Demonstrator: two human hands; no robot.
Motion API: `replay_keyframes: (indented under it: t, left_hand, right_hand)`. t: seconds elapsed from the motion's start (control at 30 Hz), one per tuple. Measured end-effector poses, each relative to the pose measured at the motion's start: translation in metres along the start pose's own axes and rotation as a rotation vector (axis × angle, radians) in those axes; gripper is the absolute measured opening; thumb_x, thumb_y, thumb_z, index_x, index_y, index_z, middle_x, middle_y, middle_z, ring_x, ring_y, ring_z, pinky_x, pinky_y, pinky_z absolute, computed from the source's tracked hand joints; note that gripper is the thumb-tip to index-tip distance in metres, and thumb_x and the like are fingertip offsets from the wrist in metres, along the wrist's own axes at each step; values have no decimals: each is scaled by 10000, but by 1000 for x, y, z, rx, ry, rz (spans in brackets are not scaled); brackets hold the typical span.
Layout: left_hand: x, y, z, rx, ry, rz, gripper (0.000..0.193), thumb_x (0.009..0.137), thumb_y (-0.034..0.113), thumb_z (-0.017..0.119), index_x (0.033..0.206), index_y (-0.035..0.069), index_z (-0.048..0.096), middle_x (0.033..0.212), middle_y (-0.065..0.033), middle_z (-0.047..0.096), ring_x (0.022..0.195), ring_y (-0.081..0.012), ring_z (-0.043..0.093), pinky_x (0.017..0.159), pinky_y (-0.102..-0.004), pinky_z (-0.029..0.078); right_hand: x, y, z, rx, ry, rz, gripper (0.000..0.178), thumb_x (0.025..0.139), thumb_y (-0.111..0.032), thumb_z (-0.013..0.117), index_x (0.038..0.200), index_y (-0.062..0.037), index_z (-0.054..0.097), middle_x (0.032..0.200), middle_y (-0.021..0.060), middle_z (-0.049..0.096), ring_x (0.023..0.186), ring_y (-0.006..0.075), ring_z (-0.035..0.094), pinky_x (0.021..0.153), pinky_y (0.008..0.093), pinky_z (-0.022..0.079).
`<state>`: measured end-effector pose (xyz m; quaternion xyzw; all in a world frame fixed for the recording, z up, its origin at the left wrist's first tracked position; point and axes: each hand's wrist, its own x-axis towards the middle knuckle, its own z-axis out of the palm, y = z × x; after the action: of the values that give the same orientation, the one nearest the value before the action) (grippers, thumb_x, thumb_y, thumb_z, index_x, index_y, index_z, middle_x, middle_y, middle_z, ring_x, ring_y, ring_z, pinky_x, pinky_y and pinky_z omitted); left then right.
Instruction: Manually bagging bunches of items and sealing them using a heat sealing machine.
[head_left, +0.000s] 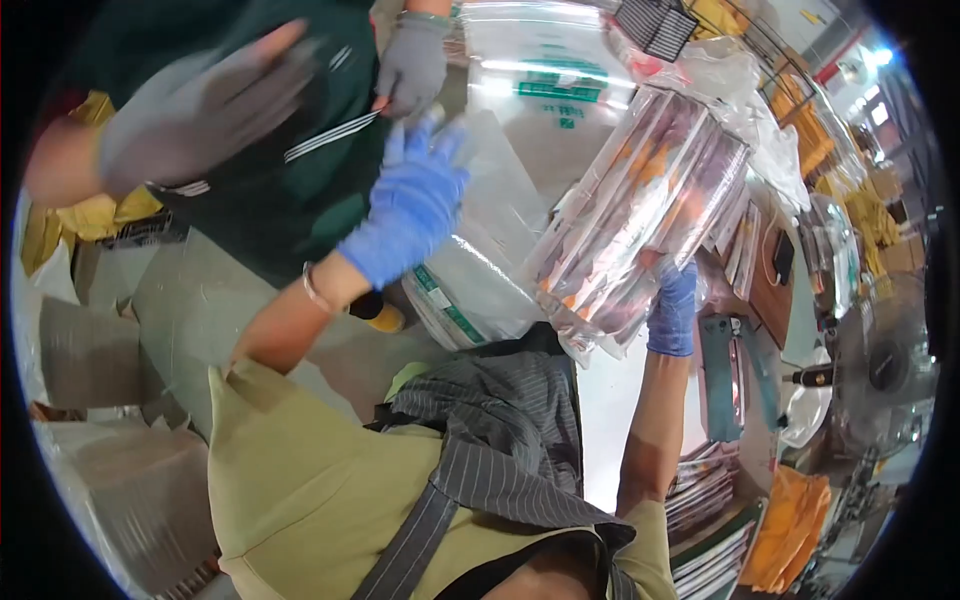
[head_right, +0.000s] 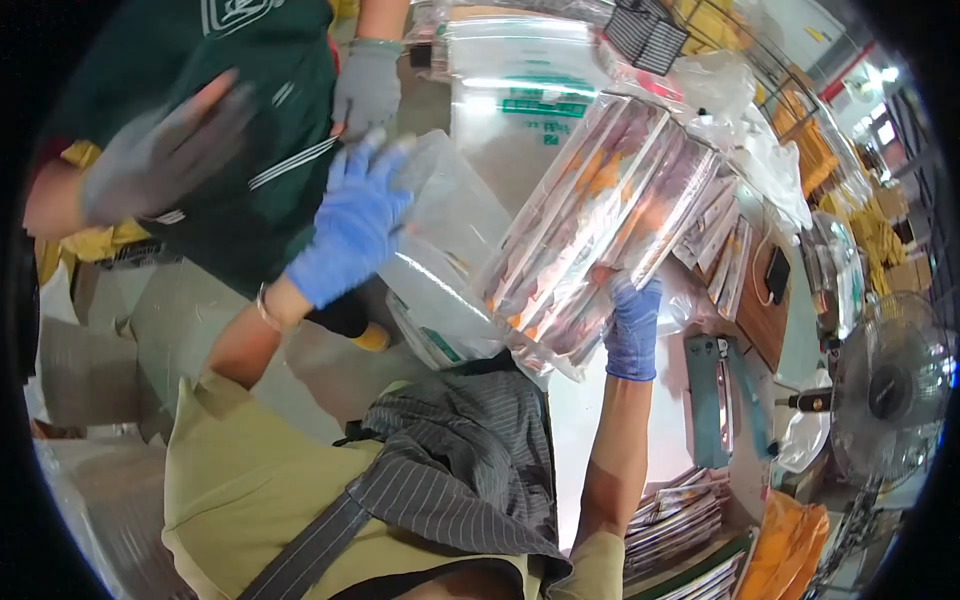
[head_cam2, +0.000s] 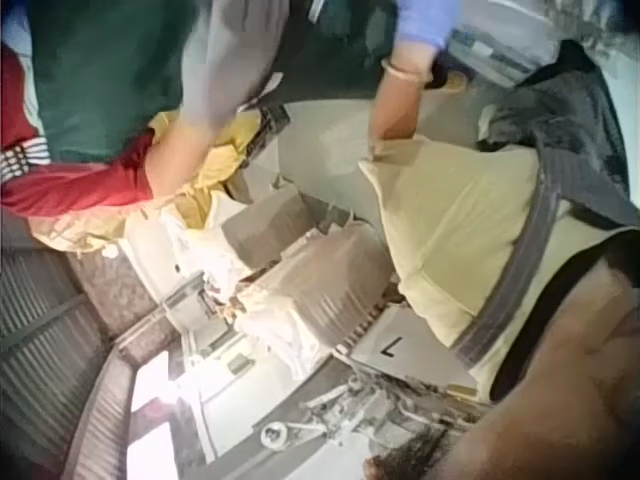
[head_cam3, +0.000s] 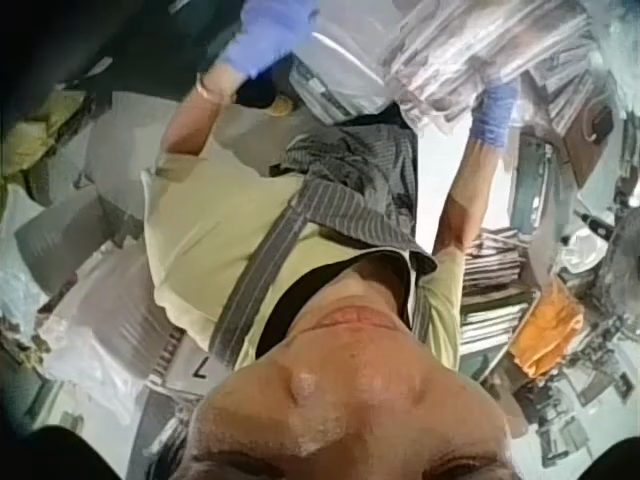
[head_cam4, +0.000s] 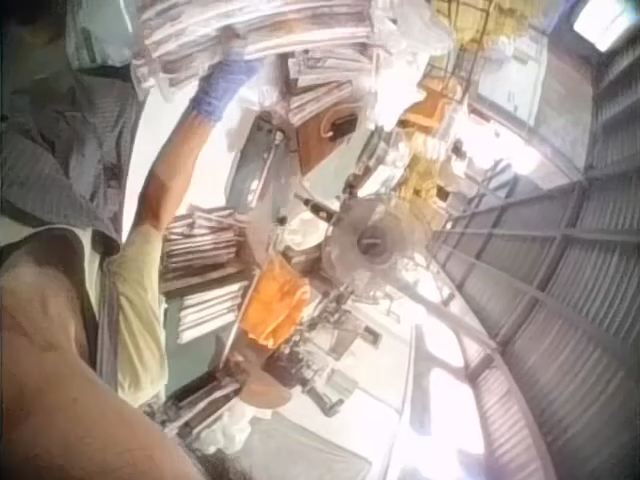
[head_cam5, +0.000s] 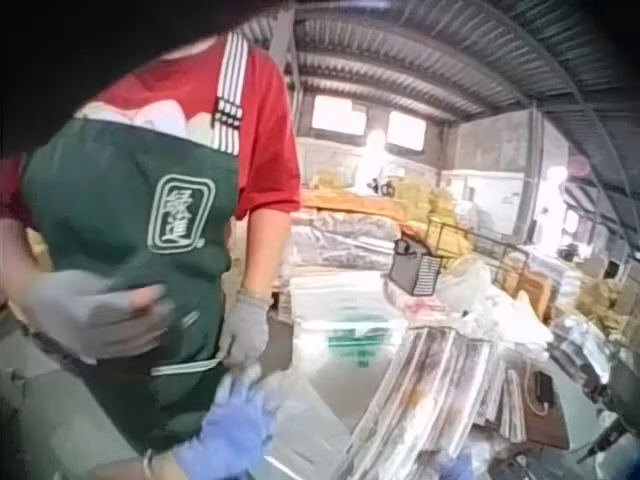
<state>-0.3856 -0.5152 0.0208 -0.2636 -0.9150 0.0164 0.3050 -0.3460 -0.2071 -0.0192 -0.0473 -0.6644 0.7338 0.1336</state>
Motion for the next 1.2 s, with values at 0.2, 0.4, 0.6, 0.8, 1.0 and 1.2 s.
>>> replay_keyframes:
  t: [0.2, 0.4, 0.6, 0.8, 1.0, 1.2]
  left_hand:
    - [17, -50, 46, -568, -693, -254, 581, 640, 214, 704, 1155, 68, 476, 1116, -156, 492, 966, -286, 519, 840, -322, 418]
    - [24, -55, 38, -986, -866, -253, 659, 638, -35, 591, 1247, -7, 340, 1118, -105, 507, 962, -158, 483, 820, -259, 417]
    - [14, -78, 76, -1273, -488, -171, 671, 660, -15, 587, 1266, -55, 300, 1129, -136, 490, 986, -197, 473, 865, -281, 396]
    - [2, -125, 94, -2302, -773, -219, 436, 918, 150, 328, 1331, 27, 262, 1357, -69, 318, 1230, -172, 320, 1039, -294, 235]
    - [-11, -68, 101, -1217, -370, 42, 517, 744, 154, 621, 1201, 8, 427, 1172, -143, 488, 1072, -228, 463, 941, -334, 351]
    - [-4, 8, 89, -1196, -377, -243, 756, 627, 100, 637, 1294, -15, 300, 1240, -196, 429, 1152, -267, 420, 968, -323, 336]
  right_hand:
    - [11, -25, 58, 470, -203, 127, 480, 700, -223, 621, 1082, 39, 493, 1025, 156, 561, 889, 239, 570, 800, 348, 474]
    - [51, 73, 53, 521, -169, 310, 443, 671, -170, 673, 1052, -19, 506, 968, 106, 555, 839, 199, 562, 716, 298, 496]
    - [30, 40, 83, -326, -255, -270, 617, 616, -39, 660, 1164, 3, 380, 1013, 118, 517, 895, 174, 519, 776, 280, 446]
    - [-12, 65, 115, -630, -476, -578, 279, 707, -303, 671, 904, -109, 636, 751, 66, 623, 782, 203, 588, 750, 310, 449]
    - [-8, 76, 24, -663, -738, -77, 365, 686, -153, 680, 1007, -23, 562, 965, 108, 605, 861, 227, 588, 756, 319, 474]
    - [-8, 98, 77, 3, -570, 833, 430, 898, -344, 394, 1232, -76, 420, 1150, 68, 513, 1007, 188, 507, 841, 307, 416]
